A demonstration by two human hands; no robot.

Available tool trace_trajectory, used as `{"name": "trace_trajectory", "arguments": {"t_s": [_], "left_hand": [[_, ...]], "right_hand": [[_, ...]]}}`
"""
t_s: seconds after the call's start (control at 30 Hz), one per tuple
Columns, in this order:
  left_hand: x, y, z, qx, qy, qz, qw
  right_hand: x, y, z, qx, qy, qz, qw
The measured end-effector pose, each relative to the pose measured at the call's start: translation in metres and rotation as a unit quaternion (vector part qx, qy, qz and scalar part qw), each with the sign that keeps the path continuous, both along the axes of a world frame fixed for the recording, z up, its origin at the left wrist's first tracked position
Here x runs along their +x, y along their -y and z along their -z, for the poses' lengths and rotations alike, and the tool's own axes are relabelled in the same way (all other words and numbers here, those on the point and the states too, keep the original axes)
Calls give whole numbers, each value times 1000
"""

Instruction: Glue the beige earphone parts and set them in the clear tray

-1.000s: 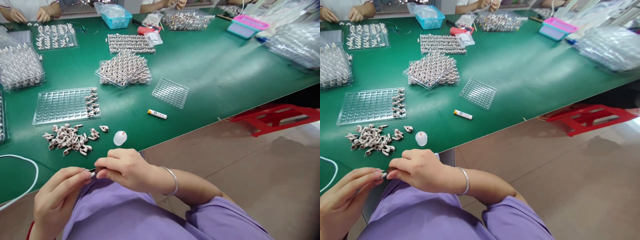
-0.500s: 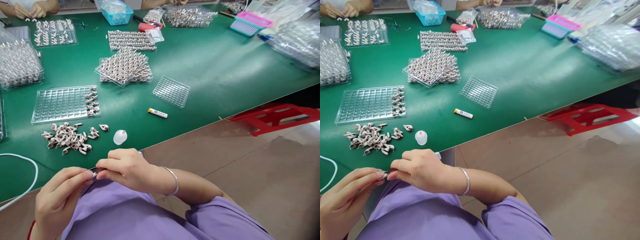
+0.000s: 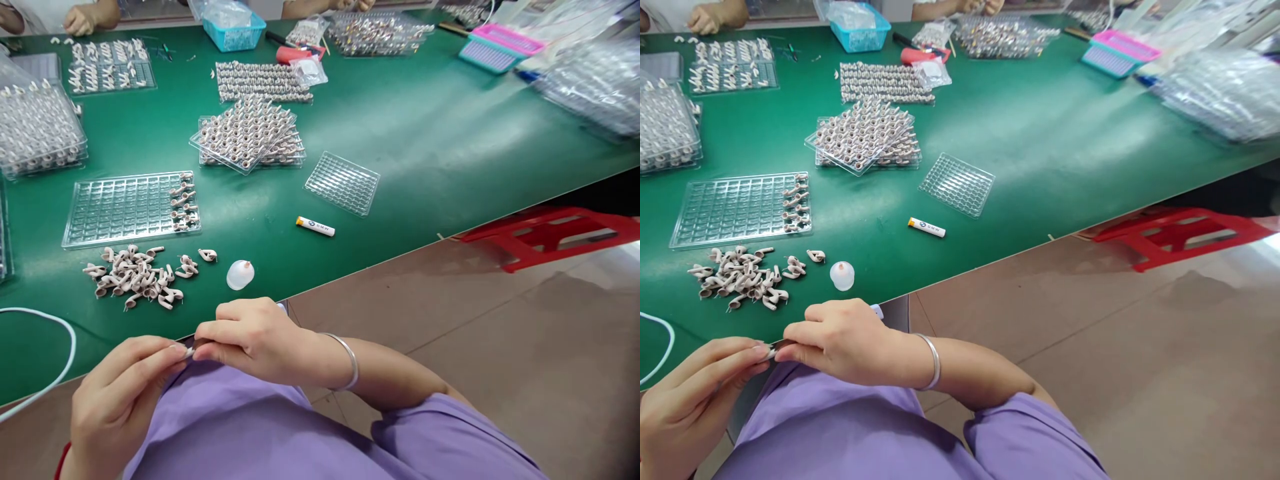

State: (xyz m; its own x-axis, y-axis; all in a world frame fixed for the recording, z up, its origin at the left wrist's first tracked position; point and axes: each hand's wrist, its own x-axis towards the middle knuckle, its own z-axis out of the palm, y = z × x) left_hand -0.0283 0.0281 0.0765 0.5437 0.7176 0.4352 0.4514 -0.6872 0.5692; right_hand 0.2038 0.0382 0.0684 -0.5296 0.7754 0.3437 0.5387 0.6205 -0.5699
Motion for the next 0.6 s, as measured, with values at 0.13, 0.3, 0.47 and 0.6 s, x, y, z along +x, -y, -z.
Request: {"name": "trace_trajectory", "arguments": {"t_s": [0.13, 0.3, 0.47, 0.6], "left_hand": [[3, -1, -2, 11, -2, 8, 1000], [4, -1, -4, 17, -4, 6, 1000], [2, 0, -3, 27, -6, 17, 999], [4, -1, -3, 28, -4, 15, 999]], "right_hand": [[1, 0, 0, -18, -4, -11, 1000], [2, 0, 1, -34, -32, -19, 999], [4, -1, 1, -73, -74, -38, 994], [5, -1, 1, -75, -79, -43, 993]]}}
